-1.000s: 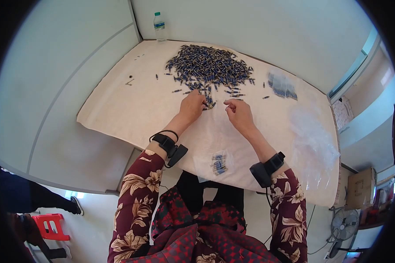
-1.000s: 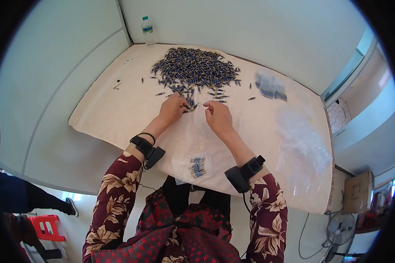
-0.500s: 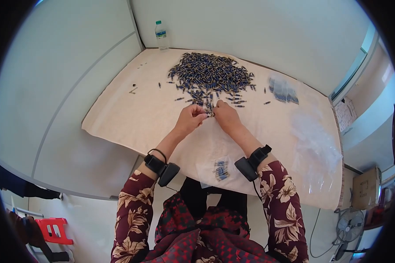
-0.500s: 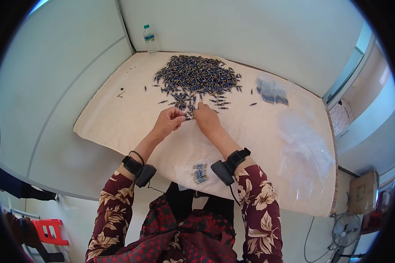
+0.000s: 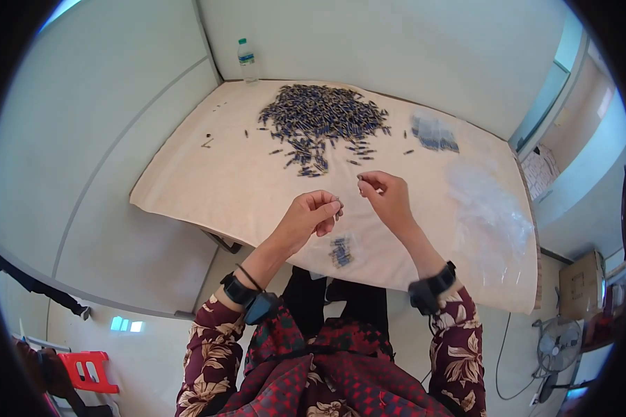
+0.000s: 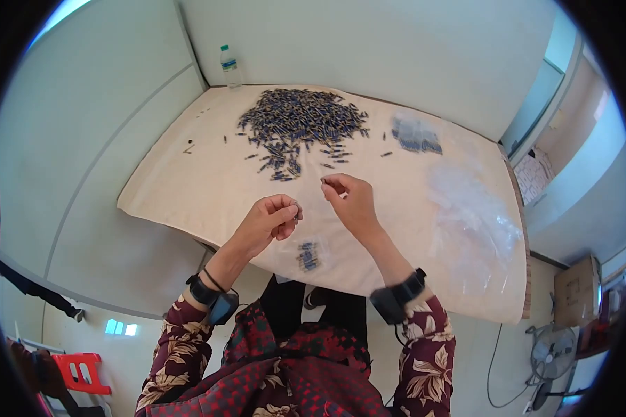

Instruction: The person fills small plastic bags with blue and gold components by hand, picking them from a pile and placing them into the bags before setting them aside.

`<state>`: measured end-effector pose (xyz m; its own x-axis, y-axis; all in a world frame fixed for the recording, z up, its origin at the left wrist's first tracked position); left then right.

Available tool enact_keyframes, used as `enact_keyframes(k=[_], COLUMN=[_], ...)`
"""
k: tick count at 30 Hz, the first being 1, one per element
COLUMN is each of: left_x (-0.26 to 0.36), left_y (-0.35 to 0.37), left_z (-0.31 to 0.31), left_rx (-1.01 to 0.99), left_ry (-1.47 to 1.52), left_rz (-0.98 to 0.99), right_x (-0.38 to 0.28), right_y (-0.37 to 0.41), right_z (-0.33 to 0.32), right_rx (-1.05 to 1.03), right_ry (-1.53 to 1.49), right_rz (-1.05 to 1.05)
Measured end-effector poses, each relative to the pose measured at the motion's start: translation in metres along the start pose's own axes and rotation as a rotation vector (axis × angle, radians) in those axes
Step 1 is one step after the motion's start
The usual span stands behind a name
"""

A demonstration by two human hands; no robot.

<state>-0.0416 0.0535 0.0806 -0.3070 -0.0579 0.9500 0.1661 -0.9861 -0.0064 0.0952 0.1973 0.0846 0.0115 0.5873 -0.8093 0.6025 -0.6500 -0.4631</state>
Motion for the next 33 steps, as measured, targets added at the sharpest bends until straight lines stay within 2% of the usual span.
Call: enact_keyframes(k=[2,3,6,10,15,19,26,33], left_x=[-0.004,-0.006,-0.013,-0.025,-0.036,-0.031,-0.033,-0.044], left_y=[0.009,0.014,0.024,0.034,0.047,0.051,0.052,0.044], left_z=[0.017,0.025,0.048,0.066,0.081,0.090,0.102,0.124], left_rx=[-0.028,-0.038,-0.066,-0.028,-0.002,0.076,0.154,0.169], left_ry=[0.030,0.049,0.090,0.049,0.170,0.194,0.205,0.085], left_rz=[-0.025,-0.039,-0.076,-0.074,-0.098,-0.069,-0.039,0.080], right_x=[-0.021,-0.026,-0.036,-0.044,-0.046,-0.040,-0.037,-0.037], right_y=[0.029,0.044,0.083,0.117,0.139,0.150,0.156,0.153], right_z=[-0.019,-0.025,-0.038,-0.043,-0.042,-0.039,-0.040,-0.057], right_rx=[-0.031,-0.018,0.033,0.054,0.131,0.191,0.126,0.196], right_ry=[-0.215,-0.211,-0.468,-0.556,-0.665,-0.696,-0.810,-0.903], right_rz=[0.293,0.309,0.320,0.338,0.361,0.348,0.323,0.269])
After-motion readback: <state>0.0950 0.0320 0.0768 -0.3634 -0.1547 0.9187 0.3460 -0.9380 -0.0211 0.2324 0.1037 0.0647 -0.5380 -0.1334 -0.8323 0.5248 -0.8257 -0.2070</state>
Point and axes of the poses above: each hand's wrist, its own y-axis away from the middle knuckle, its own z-axis out of the palm, x = y × z, the point moved 2 cm from there along -y, towards the middle knuckle
